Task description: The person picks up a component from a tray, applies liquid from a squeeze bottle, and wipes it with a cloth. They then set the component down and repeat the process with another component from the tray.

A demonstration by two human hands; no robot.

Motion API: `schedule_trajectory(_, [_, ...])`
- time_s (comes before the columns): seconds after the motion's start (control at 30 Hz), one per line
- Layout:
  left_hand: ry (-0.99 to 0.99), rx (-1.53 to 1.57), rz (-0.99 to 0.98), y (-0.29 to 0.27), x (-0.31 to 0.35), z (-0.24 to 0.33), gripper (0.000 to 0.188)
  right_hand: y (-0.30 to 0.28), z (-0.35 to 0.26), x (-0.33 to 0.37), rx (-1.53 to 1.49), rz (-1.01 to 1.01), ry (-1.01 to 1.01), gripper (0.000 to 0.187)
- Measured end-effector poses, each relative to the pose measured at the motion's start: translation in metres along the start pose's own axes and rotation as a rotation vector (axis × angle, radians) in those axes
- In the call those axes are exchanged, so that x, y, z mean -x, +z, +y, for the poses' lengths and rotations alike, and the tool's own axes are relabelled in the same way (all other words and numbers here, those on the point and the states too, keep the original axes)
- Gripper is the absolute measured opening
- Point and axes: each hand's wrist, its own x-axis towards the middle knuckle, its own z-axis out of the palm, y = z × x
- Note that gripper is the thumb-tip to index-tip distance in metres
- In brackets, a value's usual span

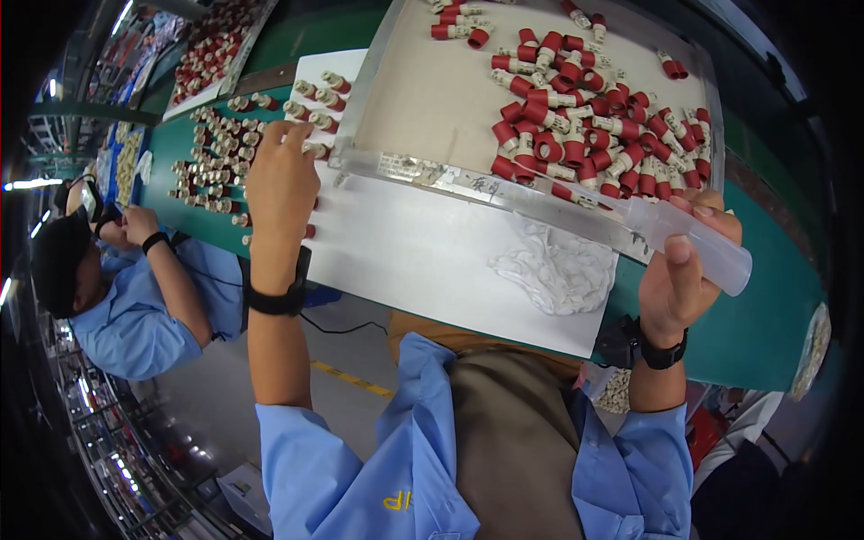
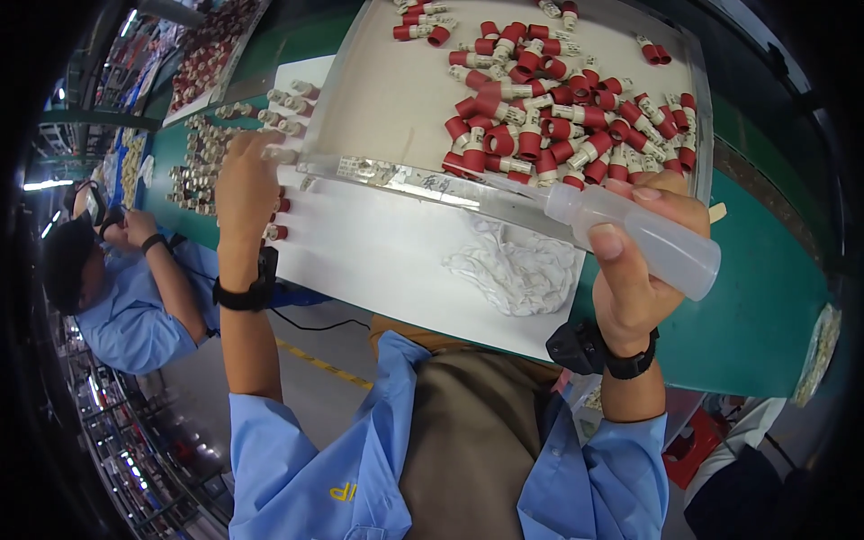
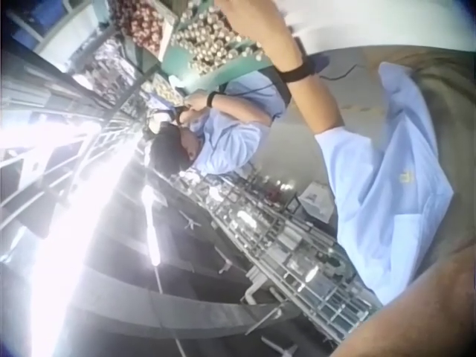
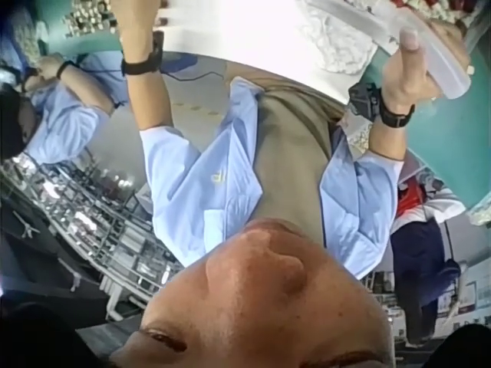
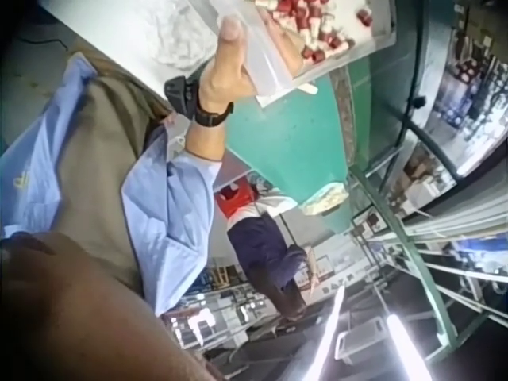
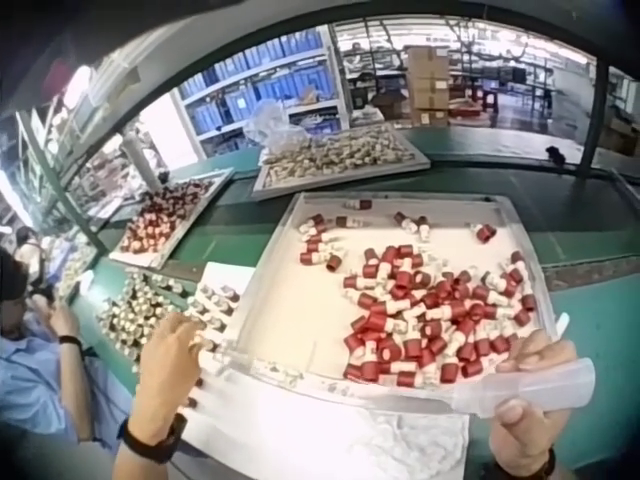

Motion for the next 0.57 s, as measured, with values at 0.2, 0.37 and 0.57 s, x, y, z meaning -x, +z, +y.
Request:
schedule_trajectory(0.2, [0.159,0.579,-0.244,-0.027,-0.023,0.069,0.022,-0.012,0.01,-0.008,-0.057,0.197,0.024,0.034])
schedule_trajectory(0.37, [0.317,0.576,-0.251,0.018,-0.056,0.126,0.027,-0.009,0.004,-0.014,-0.05,0.259,0.075,0.032])
schedule_trajectory(0.57, [0.321,0.504,-0.234,0.053,-0.07,0.157,0.038,-0.009,0.003,-0.022,-0.001,0.307,0.05,0.032])
